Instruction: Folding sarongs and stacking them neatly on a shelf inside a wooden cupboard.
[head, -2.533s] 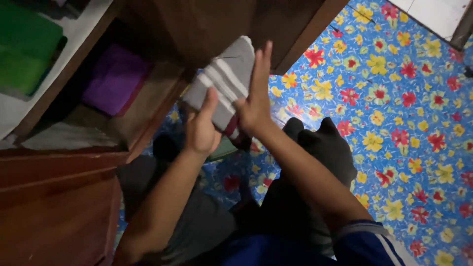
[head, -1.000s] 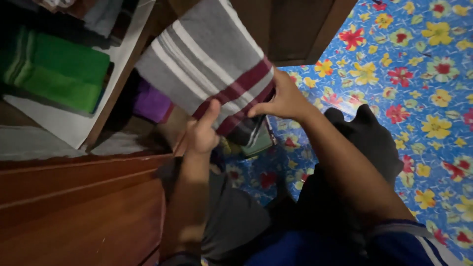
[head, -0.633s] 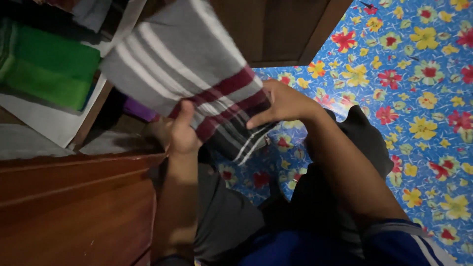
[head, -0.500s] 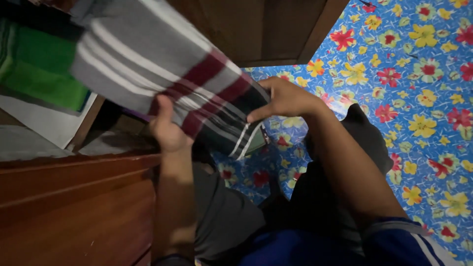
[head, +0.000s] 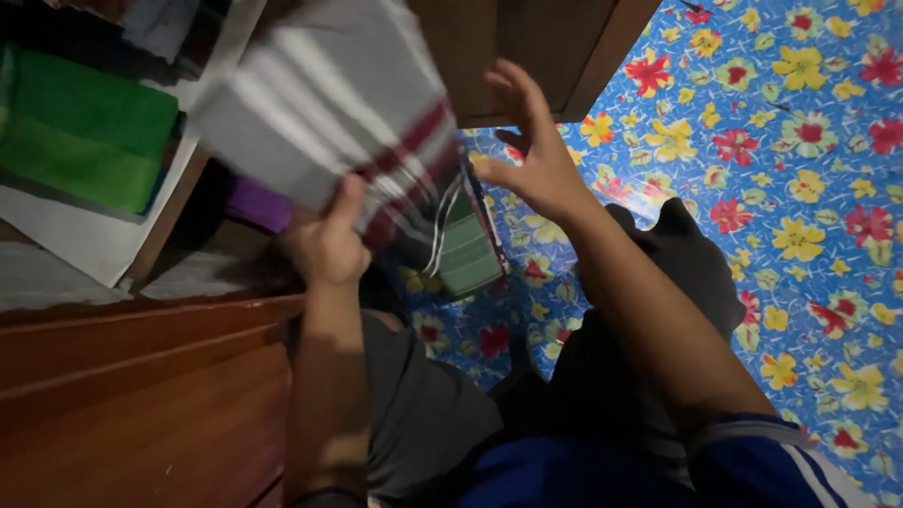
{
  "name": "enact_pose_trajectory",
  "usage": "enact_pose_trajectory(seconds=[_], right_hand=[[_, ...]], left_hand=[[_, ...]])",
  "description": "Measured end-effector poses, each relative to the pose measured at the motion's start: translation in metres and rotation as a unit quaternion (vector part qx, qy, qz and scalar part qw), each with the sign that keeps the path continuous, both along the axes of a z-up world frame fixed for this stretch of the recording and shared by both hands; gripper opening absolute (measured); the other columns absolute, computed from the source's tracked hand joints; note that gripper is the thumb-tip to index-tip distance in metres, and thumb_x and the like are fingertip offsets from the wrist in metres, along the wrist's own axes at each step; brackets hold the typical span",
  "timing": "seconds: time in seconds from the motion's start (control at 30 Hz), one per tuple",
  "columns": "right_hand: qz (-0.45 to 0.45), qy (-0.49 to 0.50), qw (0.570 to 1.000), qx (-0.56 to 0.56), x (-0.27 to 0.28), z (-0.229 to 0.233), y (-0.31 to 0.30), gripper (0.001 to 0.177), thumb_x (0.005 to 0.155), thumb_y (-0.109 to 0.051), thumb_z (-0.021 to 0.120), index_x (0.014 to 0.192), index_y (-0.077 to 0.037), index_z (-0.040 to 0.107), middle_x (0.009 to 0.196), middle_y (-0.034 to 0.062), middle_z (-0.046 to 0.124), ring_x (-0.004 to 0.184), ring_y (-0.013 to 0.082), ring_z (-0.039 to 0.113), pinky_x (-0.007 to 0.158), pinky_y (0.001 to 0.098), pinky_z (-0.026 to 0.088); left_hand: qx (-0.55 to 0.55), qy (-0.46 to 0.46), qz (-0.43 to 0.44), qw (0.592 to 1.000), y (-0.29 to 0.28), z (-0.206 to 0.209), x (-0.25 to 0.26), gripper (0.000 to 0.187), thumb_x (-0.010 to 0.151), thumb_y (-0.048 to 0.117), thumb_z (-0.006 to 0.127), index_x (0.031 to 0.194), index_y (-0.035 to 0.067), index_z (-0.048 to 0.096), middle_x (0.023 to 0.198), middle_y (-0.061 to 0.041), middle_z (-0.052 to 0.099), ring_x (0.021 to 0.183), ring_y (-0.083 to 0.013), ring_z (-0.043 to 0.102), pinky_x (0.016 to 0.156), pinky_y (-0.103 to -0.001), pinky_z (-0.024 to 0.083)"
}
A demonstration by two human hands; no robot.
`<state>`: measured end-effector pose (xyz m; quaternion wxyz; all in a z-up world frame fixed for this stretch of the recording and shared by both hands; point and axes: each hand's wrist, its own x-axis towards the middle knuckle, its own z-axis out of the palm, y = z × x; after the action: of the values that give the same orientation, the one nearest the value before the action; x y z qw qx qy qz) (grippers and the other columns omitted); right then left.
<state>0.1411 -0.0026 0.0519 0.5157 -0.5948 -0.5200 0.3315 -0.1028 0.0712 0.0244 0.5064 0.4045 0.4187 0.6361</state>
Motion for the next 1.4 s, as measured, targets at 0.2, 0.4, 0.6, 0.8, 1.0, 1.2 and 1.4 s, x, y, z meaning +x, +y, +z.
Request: enact_pose_trajectory(seconds=[0.2, 0.4, 0.6, 0.8, 1.0, 1.2, 1.4], right_hand=[[0.108, 0.219, 0.965, 0.094, 0.010, -0.030, 0.002, 0.048, 0.078, -0.025, 0.093, 0.116, -0.005, 0.071, 0.097, 0.0064, 0.074, 0.090, 0.0168, 0.072, 0.082, 0.0337, 0.060], [0.044, 0.170, 0.982, 0.073, 0.000, -0.015, -0.002, 0.038, 0.080, -0.008, 0.092, 0.112, -0.008, 0.072, 0.100, 0.0027, 0.075, 0.093, 0.0113, 0.067, 0.087, 0.0329, 0.056], [0.029, 0.093, 0.988, 0.124, 0.000, -0.034, 0.000, 0.055, 0.077, -0.030, 0.096, 0.121, -0.006, 0.073, 0.105, 0.0079, 0.072, 0.099, 0.0170, 0.068, 0.091, 0.0333, 0.053], [0.011, 0.133, 0.983, 0.123, 0.000, -0.037, -0.005, 0.036, 0.092, -0.034, 0.082, 0.108, -0.002, 0.076, 0.083, 0.0044, 0.069, 0.080, 0.0093, 0.060, 0.073, 0.0275, 0.052], [0.017, 0.139, 0.984, 0.107, 0.008, -0.041, -0.005, 0.023, 0.095, -0.023, 0.077, 0.106, -0.003, 0.075, 0.080, 0.0030, 0.064, 0.075, 0.0107, 0.059, 0.071, 0.0281, 0.051], [0.026, 0.068, 0.991, 0.108, 0.001, -0.022, -0.007, 0.050, 0.083, -0.032, 0.087, 0.122, -0.004, 0.073, 0.102, 0.0094, 0.070, 0.095, 0.0121, 0.062, 0.083, 0.0276, 0.049], [0.091, 0.066, 0.993, 0.023, -0.008, -0.021, -0.010, 0.050, 0.081, -0.006, 0.091, 0.123, 0.008, 0.068, 0.112, 0.0178, 0.071, 0.100, 0.0198, 0.060, 0.091, 0.0438, 0.053]], left_hand=[[0.044, 0.204, -0.277, 0.938, -0.017, 0.029, 0.023, 0.042, 0.078, 0.012, 0.093, 0.114, 0.004, 0.073, 0.104, -0.011, 0.075, 0.102, -0.0174, 0.063, 0.094, -0.044, 0.054], [0.023, 0.238, -0.202, 0.950, -0.018, 0.026, 0.029, 0.051, 0.083, 0.028, 0.090, 0.118, 0.000, 0.066, 0.101, -0.011, 0.069, 0.099, -0.0212, 0.061, 0.093, -0.048, 0.052], [0.128, 0.246, -0.120, 0.953, -0.021, 0.009, 0.051, 0.045, 0.084, 0.041, 0.089, 0.104, 0.008, 0.066, 0.085, -0.010, 0.071, 0.084, -0.0146, 0.062, 0.078, -0.040, 0.053], [0.180, 0.202, -0.093, 0.958, -0.024, 0.019, 0.060, 0.034, 0.089, 0.042, 0.082, 0.094, 0.014, 0.063, 0.073, 0.003, 0.056, 0.071, -0.0101, 0.054, 0.068, -0.028, 0.046], [0.163, 0.187, -0.090, 0.965, -0.025, 0.015, 0.061, 0.025, 0.095, 0.036, 0.075, 0.090, 0.015, 0.062, 0.075, 0.001, 0.058, 0.074, -0.0116, 0.055, 0.070, -0.029, 0.046], [0.170, 0.193, -0.063, 0.964, -0.024, 0.024, 0.057, 0.025, 0.094, 0.039, 0.077, 0.098, 0.016, 0.068, 0.081, 0.001, 0.066, 0.080, -0.0095, 0.061, 0.076, -0.029, 0.051], [0.162, 0.164, -0.059, 0.971, -0.014, 0.030, 0.043, 0.027, 0.097, 0.046, 0.073, 0.101, 0.019, 0.069, 0.088, 0.004, 0.070, 0.084, -0.0079, 0.063, 0.073, -0.028, 0.054]])
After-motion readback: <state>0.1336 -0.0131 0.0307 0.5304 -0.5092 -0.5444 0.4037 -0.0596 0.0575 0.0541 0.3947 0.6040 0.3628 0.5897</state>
